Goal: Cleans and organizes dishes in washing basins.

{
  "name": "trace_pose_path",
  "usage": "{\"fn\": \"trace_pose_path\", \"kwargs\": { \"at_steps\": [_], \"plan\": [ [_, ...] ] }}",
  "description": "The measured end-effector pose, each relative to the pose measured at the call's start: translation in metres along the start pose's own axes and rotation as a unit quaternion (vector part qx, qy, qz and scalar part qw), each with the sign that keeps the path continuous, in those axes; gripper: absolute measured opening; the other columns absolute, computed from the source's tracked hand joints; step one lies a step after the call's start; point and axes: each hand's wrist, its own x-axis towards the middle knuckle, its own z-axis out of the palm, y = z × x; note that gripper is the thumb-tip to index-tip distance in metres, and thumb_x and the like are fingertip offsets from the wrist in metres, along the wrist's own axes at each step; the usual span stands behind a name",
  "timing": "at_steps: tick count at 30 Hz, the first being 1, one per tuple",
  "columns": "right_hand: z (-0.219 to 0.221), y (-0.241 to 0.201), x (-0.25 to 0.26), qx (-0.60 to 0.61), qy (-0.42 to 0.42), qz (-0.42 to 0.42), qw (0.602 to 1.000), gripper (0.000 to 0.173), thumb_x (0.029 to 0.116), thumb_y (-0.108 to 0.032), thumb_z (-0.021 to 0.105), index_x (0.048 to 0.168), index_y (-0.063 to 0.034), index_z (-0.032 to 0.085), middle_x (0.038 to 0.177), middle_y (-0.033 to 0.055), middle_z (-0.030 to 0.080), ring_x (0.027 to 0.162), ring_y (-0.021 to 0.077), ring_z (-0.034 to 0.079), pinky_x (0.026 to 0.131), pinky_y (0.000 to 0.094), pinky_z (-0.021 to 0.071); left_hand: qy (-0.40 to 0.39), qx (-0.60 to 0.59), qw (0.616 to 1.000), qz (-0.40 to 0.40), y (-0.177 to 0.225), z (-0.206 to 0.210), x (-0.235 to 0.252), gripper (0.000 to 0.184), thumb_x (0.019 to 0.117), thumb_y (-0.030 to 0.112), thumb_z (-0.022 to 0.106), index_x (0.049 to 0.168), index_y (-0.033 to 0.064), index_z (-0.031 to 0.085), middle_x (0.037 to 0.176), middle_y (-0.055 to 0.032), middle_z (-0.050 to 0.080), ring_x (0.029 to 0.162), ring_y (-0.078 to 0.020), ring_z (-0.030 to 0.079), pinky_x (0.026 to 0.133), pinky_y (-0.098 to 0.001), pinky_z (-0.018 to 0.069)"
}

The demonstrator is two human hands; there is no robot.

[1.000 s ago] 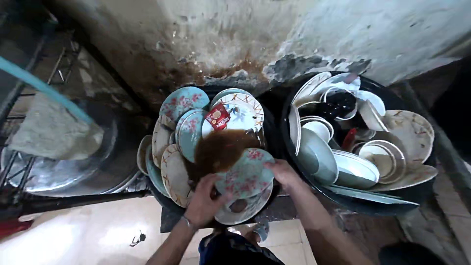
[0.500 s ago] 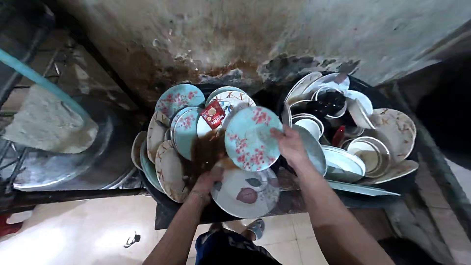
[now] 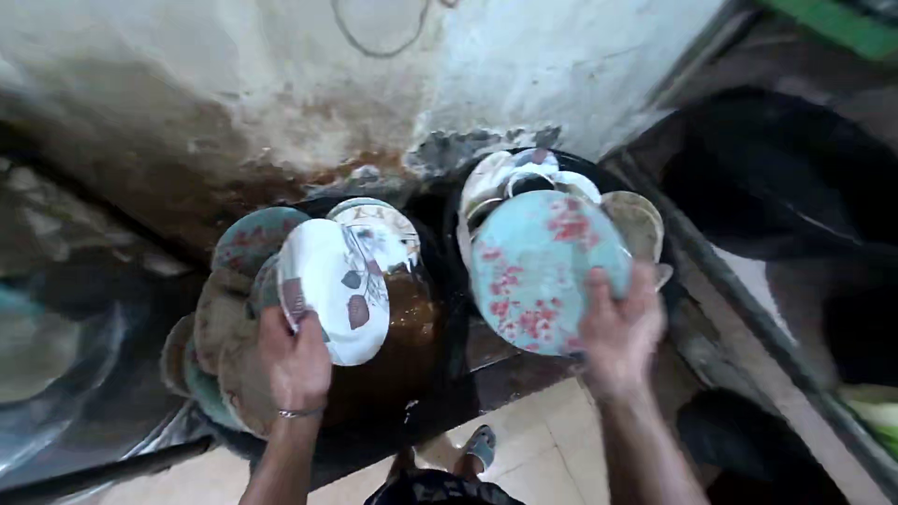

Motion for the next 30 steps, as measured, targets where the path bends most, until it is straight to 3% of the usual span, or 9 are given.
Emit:
{"fn": "trace_pose_path", "kwargs": {
  "at_steps": [3, 6, 9, 13, 18, 23, 26, 28, 30],
  "plan": [
    [-0.098, 0.023, 0.008, -0.068, 0.088, 0.078, 0.991, 0.052, 0.1046, -0.015, 0.053, 0.15, 0.0033, 0.036, 0.136, 0.03, 0.055, 0.119, 0.0361, 0.061, 0.1, 0.0553, 0.0511, 0.009, -0.118, 0.992, 0.039, 0.015, 0.02, -0.002, 0.037, 0.0987, 0.012, 0.059, 0.133, -0.0009, 0.051, 0.111, -0.0116, 0.064, 0.097, -0.0131, 0.065, 0.087, -0.0359, 0.0565],
    [-0.15, 0.043, 0.016, -0.11, 0.145, 0.219, 0.959, 0.062, 0.1019, -0.012, 0.05, 0.156, 0.0018, 0.024, 0.141, 0.037, 0.048, 0.125, 0.0489, 0.055, 0.099, 0.067, 0.0454, -0.017, -0.19, 0.98, 0.05, 0.039, 0.044, -0.007, 0.067, 0.0894, 0.005, 0.058, 0.151, 0.001, 0.033, 0.137, -0.014, 0.056, 0.119, -0.0138, 0.06, 0.1, -0.0349, 0.0528],
    [-0.166, 0.07, 0.026, -0.117, 0.179, 0.289, 0.933, 0.06, 0.1027, -0.017, 0.048, 0.155, 0.0014, 0.025, 0.138, 0.0389, 0.05, 0.122, 0.0542, 0.055, 0.095, 0.0727, 0.044, -0.039, -0.238, 0.967, 0.087, 0.074, 0.06, -0.017, 0.075, 0.0832, 0.0, 0.058, 0.152, 0.0029, 0.029, 0.137, -0.0092, 0.054, 0.119, -0.0083, 0.059, 0.1, -0.0291, 0.052],
    [-0.183, 0.071, 0.037, -0.151, 0.191, 0.284, 0.928, 0.058, 0.1016, -0.014, 0.05, 0.154, -0.0011, 0.03, 0.133, 0.0395, 0.054, 0.12, 0.056, 0.057, 0.094, 0.0729, 0.0448, -0.055, -0.259, 0.954, 0.138, 0.11, 0.066, -0.04, 0.078, 0.0831, 0.003, 0.057, 0.154, 0.0018, 0.025, 0.137, -0.0055, 0.054, 0.119, -0.0019, 0.059, 0.1, -0.023, 0.0517],
    [-0.143, 0.11, 0.06, -0.197, 0.098, 0.27, 0.937, 0.058, 0.104, -0.014, 0.051, 0.153, 0.0028, 0.025, 0.118, 0.0418, 0.059, 0.105, 0.06, 0.063, 0.084, 0.0743, 0.0499, -0.08, -0.271, 0.947, 0.153, 0.128, 0.088, -0.077, 0.079, 0.0844, 0.003, 0.055, 0.156, 0.002, 0.022, 0.14, -0.0057, 0.053, 0.123, -0.0034, 0.057, 0.103, -0.0252, 0.0509],
    [-0.044, 0.191, 0.086, -0.131, 0.028, 0.22, 0.966, 0.064, 0.1082, -0.027, 0.046, 0.163, -0.0096, 0.018, 0.143, 0.039, 0.045, 0.103, 0.057, 0.064, 0.081, 0.0707, 0.0544, -0.119, -0.296, 0.93, 0.185, 0.141, 0.127, -0.116, 0.07, 0.085, 0.005, 0.054, 0.151, -0.001, 0.031, 0.132, -0.0045, 0.058, 0.119, -0.0039, 0.06, 0.101, -0.025, 0.0526],
    [-0.018, 0.242, 0.092, -0.092, -0.035, 0.25, 0.963, 0.066, 0.111, -0.037, 0.041, 0.165, -0.0134, 0.013, 0.143, 0.035, 0.051, 0.118, 0.0527, 0.062, 0.095, 0.0679, 0.051, -0.145, -0.349, 0.915, 0.138, 0.147, 0.156, -0.132, 0.058, 0.094, 0.004, 0.051, 0.15, 0.0053, 0.037, 0.131, -0.0041, 0.06, 0.118, -0.0083, 0.061, 0.1, -0.0315, 0.0548],
    [-0.029, 0.251, 0.097, -0.06, -0.072, 0.239, 0.966, 0.067, 0.1102, -0.047, 0.037, 0.164, -0.0107, 0.02, 0.142, 0.0355, 0.052, 0.125, 0.0536, 0.057, 0.101, 0.0696, 0.0468, -0.159, -0.347, 0.921, 0.074, 0.15, 0.175, -0.141, 0.045, 0.1034, 0.016, 0.05, 0.148, 0.0096, 0.044, 0.136, -0.0046, 0.058, 0.123, -0.0121, 0.058, 0.104, -0.0379, 0.0518],
    [-0.056, 0.239, 0.095, 0.002, -0.045, 0.213, 0.976, 0.067, 0.1081, -0.055, 0.036, 0.15, -0.0046, 0.05, 0.143, 0.034, 0.051, 0.129, 0.0527, 0.052, 0.103, 0.0715, 0.044, -0.199, -0.363, 0.91, 0.003, 0.149, 0.195, -0.151, 0.04, 0.1082, 0.024, 0.047, 0.146, 0.013, 0.05, 0.143, -0.0054, 0.057, 0.13, -0.0174, 0.056, 0.107, -0.0459, 0.05]
  ]
}}
